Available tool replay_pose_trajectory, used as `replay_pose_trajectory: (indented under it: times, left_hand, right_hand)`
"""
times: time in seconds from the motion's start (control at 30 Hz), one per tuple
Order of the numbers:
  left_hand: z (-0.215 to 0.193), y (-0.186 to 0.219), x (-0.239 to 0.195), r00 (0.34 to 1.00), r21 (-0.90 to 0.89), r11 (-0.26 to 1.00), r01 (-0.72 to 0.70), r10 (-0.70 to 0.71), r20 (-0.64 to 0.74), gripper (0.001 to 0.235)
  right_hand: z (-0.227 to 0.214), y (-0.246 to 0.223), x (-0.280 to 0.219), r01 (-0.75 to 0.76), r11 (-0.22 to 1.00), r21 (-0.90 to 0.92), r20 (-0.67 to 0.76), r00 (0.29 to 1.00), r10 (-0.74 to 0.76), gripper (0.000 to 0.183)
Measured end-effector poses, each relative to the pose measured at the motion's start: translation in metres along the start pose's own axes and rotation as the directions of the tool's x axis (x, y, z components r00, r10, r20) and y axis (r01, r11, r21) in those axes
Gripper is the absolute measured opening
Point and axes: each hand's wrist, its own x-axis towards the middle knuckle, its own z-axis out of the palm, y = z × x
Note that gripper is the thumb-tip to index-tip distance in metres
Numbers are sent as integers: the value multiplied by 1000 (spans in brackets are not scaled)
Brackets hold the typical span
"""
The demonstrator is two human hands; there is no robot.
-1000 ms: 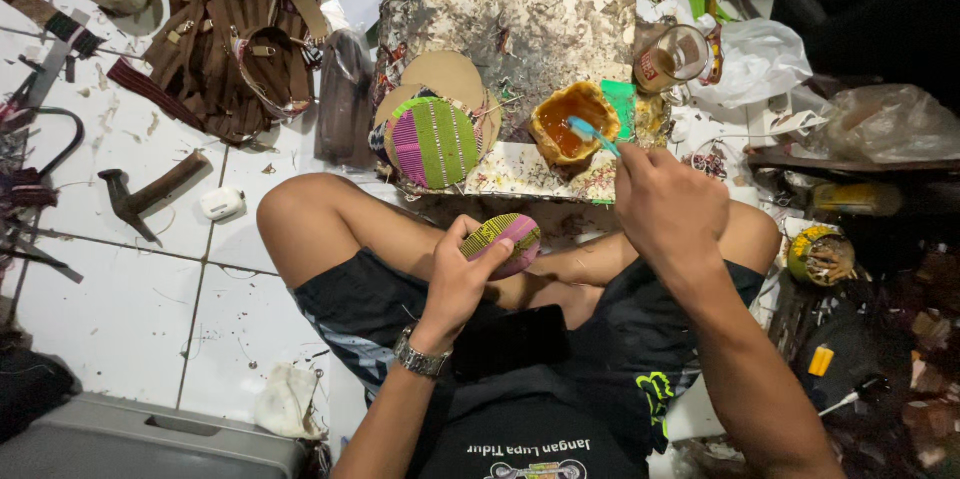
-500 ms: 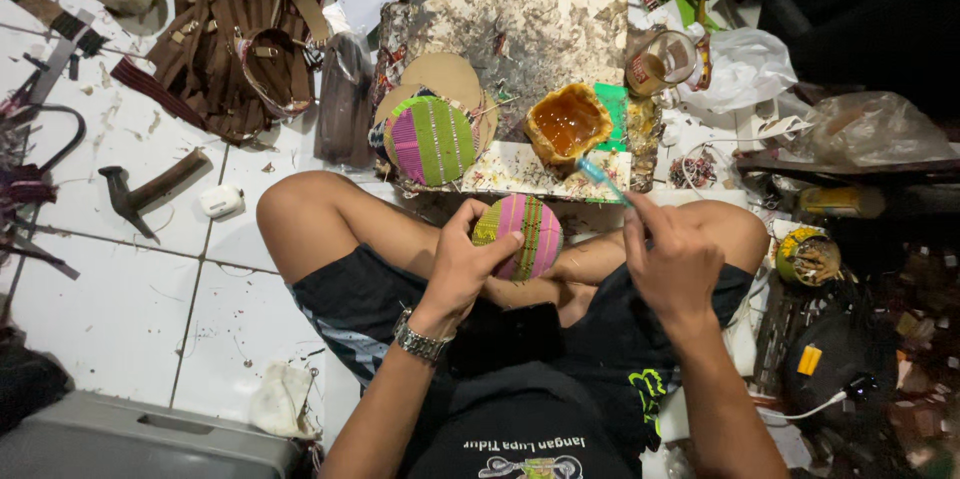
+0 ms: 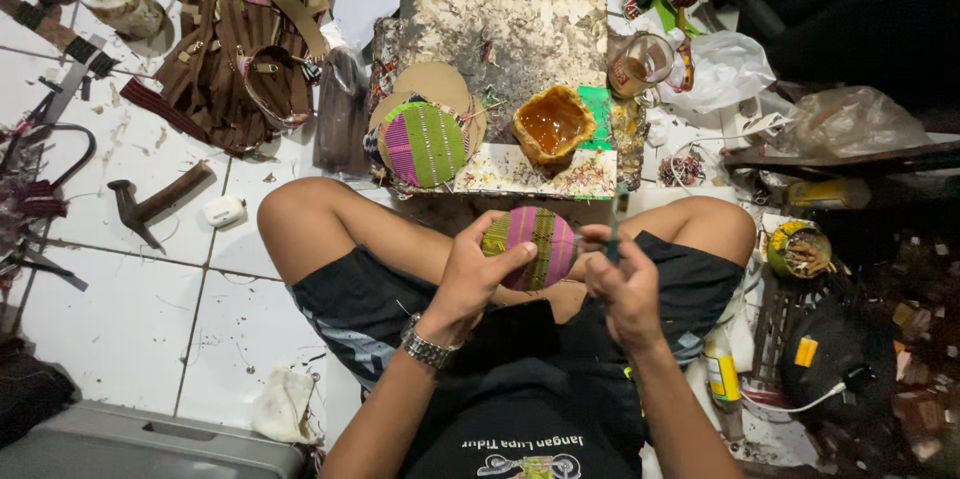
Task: The person sits on the floor and uses a small blue tool to stitch or apply adhesive to the edges of a circular, multi-colored fabric piece. They rotate the piece and work on different sections, occasionally pausing to check a smartphone placed nearby.
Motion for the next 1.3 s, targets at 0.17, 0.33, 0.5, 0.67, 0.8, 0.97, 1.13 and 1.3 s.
replay_pose_trajectory:
  times: [0.17, 0.33, 0.5, 0.67, 0.8, 0.97, 1.13, 1.3]
  left_hand:
    - [-12, -16, -18, 994, 225, 971, -76, 56, 96, 42]
    - [-17, -7, -56, 972, 788, 574, -222, 70, 223, 45]
    - [-16, -41, -75, 858, 819, -283, -500, -29, 513, 88]
    - [-8, -59, -72, 895, 821, -377, -429, -55, 443, 91]
    - [-17, -20, -64, 977, 964, -164, -210, -8, 212, 91]
    - [-47, 73, -61, 906, 965, 121, 232, 334, -259, 92]
    - [-103, 77, -56, 715, 867, 183, 464, 500, -489, 86]
    - [-116, 64, -49, 731, 862, 108, 495, 485, -481, 90]
  right_hand:
    - [-5, 24, -2, -68, 998, 11, -57, 996, 69, 31]
    - [-23, 9, 5, -88, 993, 80, -120, 988, 98, 25]
    - [-29, 3, 9, -122, 977, 177, -113, 983, 144, 19]
    - [-27, 6, 9, -104, 981, 162, -102, 987, 122, 20]
    - [-31, 7, 12, -58, 989, 139, -118, 990, 75, 17]
    - [-29, 6, 13, -31, 998, 48, -164, 986, 38, 18]
    - [-13, 1, 10, -16, 999, 45, -148, 989, 23, 19]
    - [-5, 9, 10, -6, 997, 80, -124, 992, 16, 19]
